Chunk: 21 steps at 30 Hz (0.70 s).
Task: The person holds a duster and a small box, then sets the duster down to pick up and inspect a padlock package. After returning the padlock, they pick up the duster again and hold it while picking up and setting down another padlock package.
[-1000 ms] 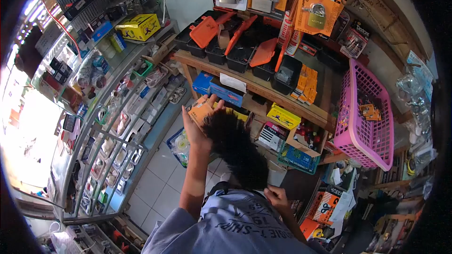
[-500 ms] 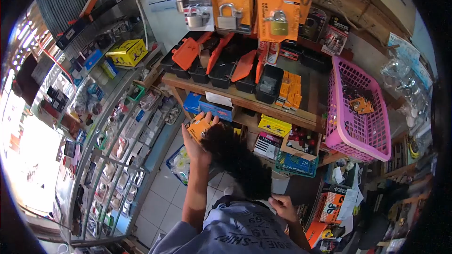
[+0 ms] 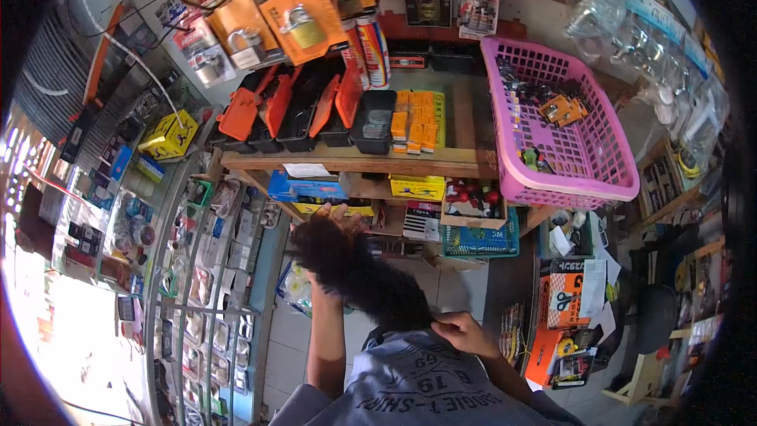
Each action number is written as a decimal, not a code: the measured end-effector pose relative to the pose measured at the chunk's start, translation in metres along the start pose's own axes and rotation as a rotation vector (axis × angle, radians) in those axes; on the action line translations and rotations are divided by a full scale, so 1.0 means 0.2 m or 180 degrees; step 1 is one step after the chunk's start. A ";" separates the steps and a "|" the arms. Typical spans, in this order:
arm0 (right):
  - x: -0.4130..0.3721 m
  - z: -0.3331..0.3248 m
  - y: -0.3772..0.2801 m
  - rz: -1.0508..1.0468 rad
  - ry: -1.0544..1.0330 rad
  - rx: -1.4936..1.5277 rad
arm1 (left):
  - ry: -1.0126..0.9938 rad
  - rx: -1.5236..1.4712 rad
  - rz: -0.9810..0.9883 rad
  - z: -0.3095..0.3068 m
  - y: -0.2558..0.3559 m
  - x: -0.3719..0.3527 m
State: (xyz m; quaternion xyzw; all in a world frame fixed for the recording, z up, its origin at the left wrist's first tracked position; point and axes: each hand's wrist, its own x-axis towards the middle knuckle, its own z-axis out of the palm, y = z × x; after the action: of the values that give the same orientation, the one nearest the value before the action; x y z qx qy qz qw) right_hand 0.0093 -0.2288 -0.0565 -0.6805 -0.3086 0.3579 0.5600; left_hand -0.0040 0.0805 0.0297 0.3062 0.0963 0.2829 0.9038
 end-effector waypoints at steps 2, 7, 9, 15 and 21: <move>-0.03 0.00 0.03 0.0136 0.0301 0.0198 | -0.0799 -0.0189 -0.0010 0.04 -0.04 -0.01; -0.13 -0.07 0.10 -0.0326 0.0473 0.0538 | 0.0421 -0.0259 -0.0183 0.12 -0.15 -0.10; -0.16 -0.16 0.09 0.0251 0.0275 0.0347 | 0.0490 -0.0206 -0.0222 0.14 -0.20 -0.12; -0.23 -0.23 0.20 0.0092 -0.0022 0.0562 | -0.0043 -0.0242 -0.0256 0.00 -0.39 -0.16; -0.30 -0.29 0.11 0.0506 -0.0139 0.0300 | -0.0991 -0.0489 -0.0052 0.07 -0.47 -0.20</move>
State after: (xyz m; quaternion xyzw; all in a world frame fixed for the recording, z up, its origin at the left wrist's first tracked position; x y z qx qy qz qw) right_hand 0.0255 -0.3135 -0.0635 -0.6678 -0.2486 0.4301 0.5543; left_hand 0.0098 -0.0109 -0.0150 0.2756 -0.0643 0.2311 0.9309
